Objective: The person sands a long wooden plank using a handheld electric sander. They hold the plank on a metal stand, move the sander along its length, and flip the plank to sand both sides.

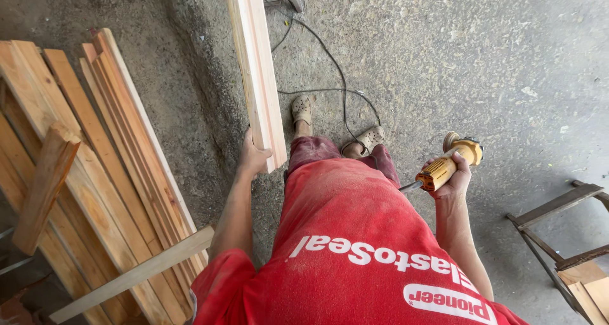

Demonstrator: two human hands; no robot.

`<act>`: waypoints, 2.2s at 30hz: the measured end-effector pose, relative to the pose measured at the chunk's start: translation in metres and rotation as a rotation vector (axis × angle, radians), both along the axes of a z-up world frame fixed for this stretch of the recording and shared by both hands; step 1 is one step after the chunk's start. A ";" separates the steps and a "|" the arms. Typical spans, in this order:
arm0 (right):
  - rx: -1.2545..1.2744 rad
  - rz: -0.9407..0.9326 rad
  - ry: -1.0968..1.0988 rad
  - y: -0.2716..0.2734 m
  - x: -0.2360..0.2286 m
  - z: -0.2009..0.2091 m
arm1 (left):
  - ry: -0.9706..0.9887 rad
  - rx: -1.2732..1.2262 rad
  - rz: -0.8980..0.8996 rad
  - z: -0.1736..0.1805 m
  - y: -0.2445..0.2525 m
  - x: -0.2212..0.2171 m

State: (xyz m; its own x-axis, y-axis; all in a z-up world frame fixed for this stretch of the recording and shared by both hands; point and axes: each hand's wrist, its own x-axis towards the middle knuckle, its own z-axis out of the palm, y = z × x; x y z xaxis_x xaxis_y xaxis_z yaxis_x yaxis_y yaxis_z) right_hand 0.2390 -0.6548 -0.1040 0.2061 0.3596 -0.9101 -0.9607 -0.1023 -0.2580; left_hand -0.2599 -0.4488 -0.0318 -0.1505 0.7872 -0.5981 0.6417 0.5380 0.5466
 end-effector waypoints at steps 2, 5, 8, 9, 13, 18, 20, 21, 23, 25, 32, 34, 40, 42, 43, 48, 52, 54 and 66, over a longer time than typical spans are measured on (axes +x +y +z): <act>0.005 0.028 0.004 0.006 -0.004 0.001 | 0.064 -0.044 -0.004 -0.001 -0.002 -0.003; 0.025 0.087 0.005 0.014 -0.010 0.004 | 0.233 -0.120 -0.008 -0.001 -0.012 0.008; 0.033 0.089 -0.006 0.024 -0.023 0.005 | 0.373 0.008 -0.028 -0.001 -0.009 0.027; 0.028 0.096 -0.011 0.026 -0.028 0.006 | 0.414 0.171 -0.059 -0.002 -0.010 0.032; -0.054 0.086 -0.010 0.032 -0.043 0.009 | 0.240 -0.110 0.106 -0.003 -0.010 0.040; -0.011 0.143 0.015 0.027 -0.054 0.012 | 0.322 0.083 0.069 -0.004 -0.012 0.039; -0.008 0.116 0.000 0.034 -0.059 0.012 | 0.342 0.136 0.074 -0.006 -0.008 0.035; -0.013 0.095 -0.013 0.037 -0.062 0.013 | 0.331 0.130 0.083 -0.008 -0.006 0.033; -0.045 0.086 -0.019 0.040 -0.061 0.018 | 0.326 0.107 0.101 -0.014 -0.017 0.031; -0.066 0.069 -0.009 0.053 -0.067 0.017 | 0.331 0.114 0.087 -0.025 -0.014 0.022; -0.018 0.155 -0.009 0.085 -0.087 0.031 | 0.345 0.118 0.061 -0.066 -0.009 -0.026; 0.004 0.180 -0.033 0.094 -0.094 0.034 | 0.331 0.081 0.048 -0.073 -0.001 -0.050; -0.060 0.210 -0.083 0.112 -0.112 0.039 | 0.258 0.004 0.028 -0.062 0.025 -0.123; -0.043 0.178 -0.047 0.121 -0.120 0.038 | 0.322 -0.027 -0.017 -0.046 0.034 -0.138; -0.034 0.164 -0.028 0.127 -0.124 0.036 | 0.354 -0.043 -0.038 -0.037 0.039 -0.145; -0.055 0.144 -0.019 0.146 -0.148 0.025 | 0.357 -0.146 -0.038 0.006 0.066 -0.171; -0.085 0.164 -0.021 0.166 -0.172 0.024 | 0.283 -0.203 -0.032 0.028 0.076 -0.179; -0.045 0.180 -0.004 0.178 -0.184 0.025 | 0.161 -0.267 0.003 0.026 0.078 -0.180; 0.204 0.133 -0.094 0.195 -0.227 0.084 | -0.820 -0.355 0.098 -0.113 0.095 -0.245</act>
